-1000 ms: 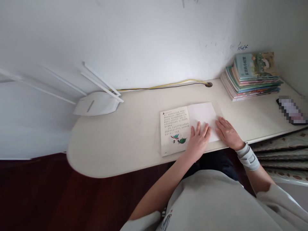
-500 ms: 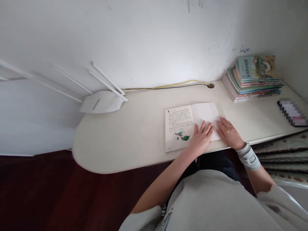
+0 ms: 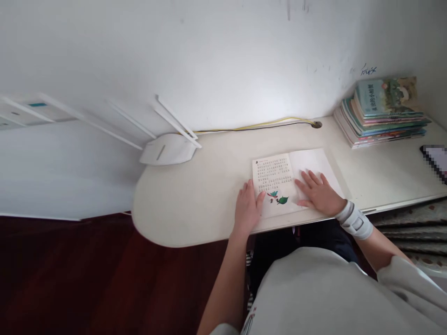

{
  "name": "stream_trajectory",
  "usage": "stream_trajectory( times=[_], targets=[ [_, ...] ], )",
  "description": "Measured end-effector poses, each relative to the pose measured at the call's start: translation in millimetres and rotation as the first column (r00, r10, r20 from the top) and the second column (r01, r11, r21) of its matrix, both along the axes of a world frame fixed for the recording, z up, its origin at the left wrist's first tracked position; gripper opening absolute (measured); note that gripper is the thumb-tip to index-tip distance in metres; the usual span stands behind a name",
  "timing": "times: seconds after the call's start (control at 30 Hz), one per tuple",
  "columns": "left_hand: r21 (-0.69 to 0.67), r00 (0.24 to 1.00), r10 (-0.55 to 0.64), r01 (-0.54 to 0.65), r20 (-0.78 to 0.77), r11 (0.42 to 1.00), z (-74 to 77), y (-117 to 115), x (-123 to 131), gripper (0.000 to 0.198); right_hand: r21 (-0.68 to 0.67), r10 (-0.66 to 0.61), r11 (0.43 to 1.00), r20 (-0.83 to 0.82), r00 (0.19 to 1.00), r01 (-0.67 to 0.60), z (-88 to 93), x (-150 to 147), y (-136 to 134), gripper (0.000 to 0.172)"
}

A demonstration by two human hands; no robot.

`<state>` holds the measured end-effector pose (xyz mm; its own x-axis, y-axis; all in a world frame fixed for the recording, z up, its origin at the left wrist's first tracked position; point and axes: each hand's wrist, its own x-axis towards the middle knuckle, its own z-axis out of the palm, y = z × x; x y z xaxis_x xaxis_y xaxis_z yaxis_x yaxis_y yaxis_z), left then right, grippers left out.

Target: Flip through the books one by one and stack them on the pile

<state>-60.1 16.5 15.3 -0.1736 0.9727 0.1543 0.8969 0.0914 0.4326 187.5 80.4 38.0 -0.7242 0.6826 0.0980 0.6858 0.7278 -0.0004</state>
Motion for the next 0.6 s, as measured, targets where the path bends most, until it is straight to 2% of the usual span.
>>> stream_trajectory(
  times=[0.17, 0.4, 0.6],
  targets=[
    [-0.001, 1.000, 0.016, -0.016, -0.015, 1.000, 3.4, -0.9, 1.8, 0.060, 0.040, -0.016, 0.999, 0.008, 1.000, 0.016, -10.6, 11.8, -0.5, 0.073],
    [-0.010, 0.998, 0.019, -0.020, -0.054, 1.000, -0.3, 2.0, -1.5, 0.046, 0.054, -0.017, 0.998, 0.018, 1.000, 0.016, -8.8, 16.4, -0.4, 0.073],
    [-0.070, 0.987, 0.003, -0.014, -0.161, 0.997, 2.2, -0.1, 1.1, 0.045, 0.045, -0.049, 0.998, 0.015, 0.999, 0.049, -10.2, 18.2, 0.5, 0.073]
  ],
)
